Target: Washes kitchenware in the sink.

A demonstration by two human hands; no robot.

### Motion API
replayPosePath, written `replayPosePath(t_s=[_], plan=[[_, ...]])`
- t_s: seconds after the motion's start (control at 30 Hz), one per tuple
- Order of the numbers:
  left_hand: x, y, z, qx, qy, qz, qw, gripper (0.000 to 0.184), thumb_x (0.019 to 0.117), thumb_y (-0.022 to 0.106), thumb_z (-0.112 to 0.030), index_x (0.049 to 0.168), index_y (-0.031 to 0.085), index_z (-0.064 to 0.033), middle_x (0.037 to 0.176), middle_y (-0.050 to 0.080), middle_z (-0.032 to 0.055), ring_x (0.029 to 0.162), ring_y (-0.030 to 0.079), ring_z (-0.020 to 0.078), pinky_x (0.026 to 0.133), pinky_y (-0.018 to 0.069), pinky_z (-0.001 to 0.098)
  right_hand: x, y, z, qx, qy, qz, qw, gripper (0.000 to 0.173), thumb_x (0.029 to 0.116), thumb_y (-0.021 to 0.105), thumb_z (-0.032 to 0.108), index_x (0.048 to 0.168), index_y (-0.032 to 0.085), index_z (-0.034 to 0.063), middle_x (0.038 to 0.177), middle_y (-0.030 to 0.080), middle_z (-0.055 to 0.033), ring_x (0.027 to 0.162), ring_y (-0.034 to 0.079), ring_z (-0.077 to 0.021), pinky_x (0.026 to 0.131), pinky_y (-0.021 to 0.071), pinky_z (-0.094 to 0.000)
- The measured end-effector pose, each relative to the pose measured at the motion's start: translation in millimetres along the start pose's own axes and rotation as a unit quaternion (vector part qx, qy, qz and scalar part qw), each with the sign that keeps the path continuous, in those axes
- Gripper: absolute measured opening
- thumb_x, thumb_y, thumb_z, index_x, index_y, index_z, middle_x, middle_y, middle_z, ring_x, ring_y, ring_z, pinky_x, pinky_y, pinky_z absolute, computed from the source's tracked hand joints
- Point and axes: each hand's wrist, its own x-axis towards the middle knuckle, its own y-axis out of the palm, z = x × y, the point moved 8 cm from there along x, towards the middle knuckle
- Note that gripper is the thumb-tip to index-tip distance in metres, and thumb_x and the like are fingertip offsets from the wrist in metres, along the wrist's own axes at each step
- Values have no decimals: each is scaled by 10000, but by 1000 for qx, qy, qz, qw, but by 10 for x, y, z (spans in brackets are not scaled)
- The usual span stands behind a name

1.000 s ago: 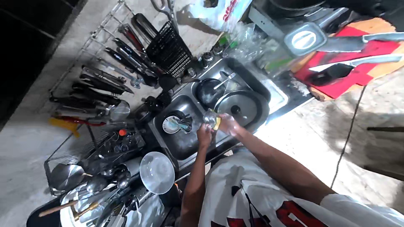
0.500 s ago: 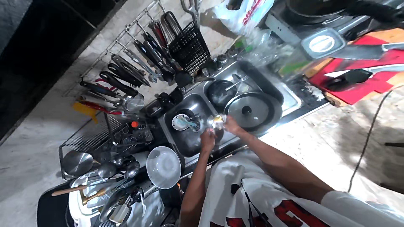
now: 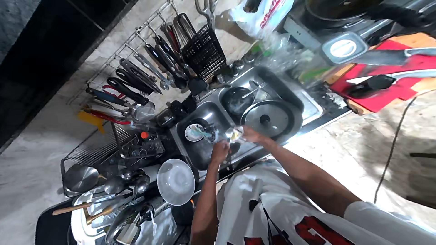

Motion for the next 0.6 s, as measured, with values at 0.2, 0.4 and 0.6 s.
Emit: replayPosePath(t_s=[0.2, 0.4, 0.6], plan=[[-8, -53, -36, 60, 26, 81, 995, 236, 1019, 556, -114, 1194, 635, 24, 968, 743, 101, 849, 721, 172, 857, 593, 380, -62, 231, 126, -105, 7, 74, 992, 366, 916, 746, 220, 1199, 684, -4, 1190, 688, -227, 1150, 648, -369, 1044, 477, -599], [10, -168, 3, -97, 30, -25, 994, 222, 995, 584, -110, 1139, 673, 34, 905, 739, 81, 753, 681, 147, 738, 582, 340, -87, 109, 10, 132, 34, -135, 981, 299, 929, 707, 119, 1193, 680, -18, 1119, 720, -175, 1032, 700, -243, 965, 566, -463], [101, 31, 20, -224, -18, -162, 961, 208, 998, 582, -88, 1141, 649, 48, 876, 713, 105, 625, 616, 147, 604, 544, 321, -36, 434, -39, 455, 72, -213, 862, 253, 1010, 633, 135, 1224, 623, 2, 1006, 707, -106, 858, 682, -169, 764, 592, -353]])
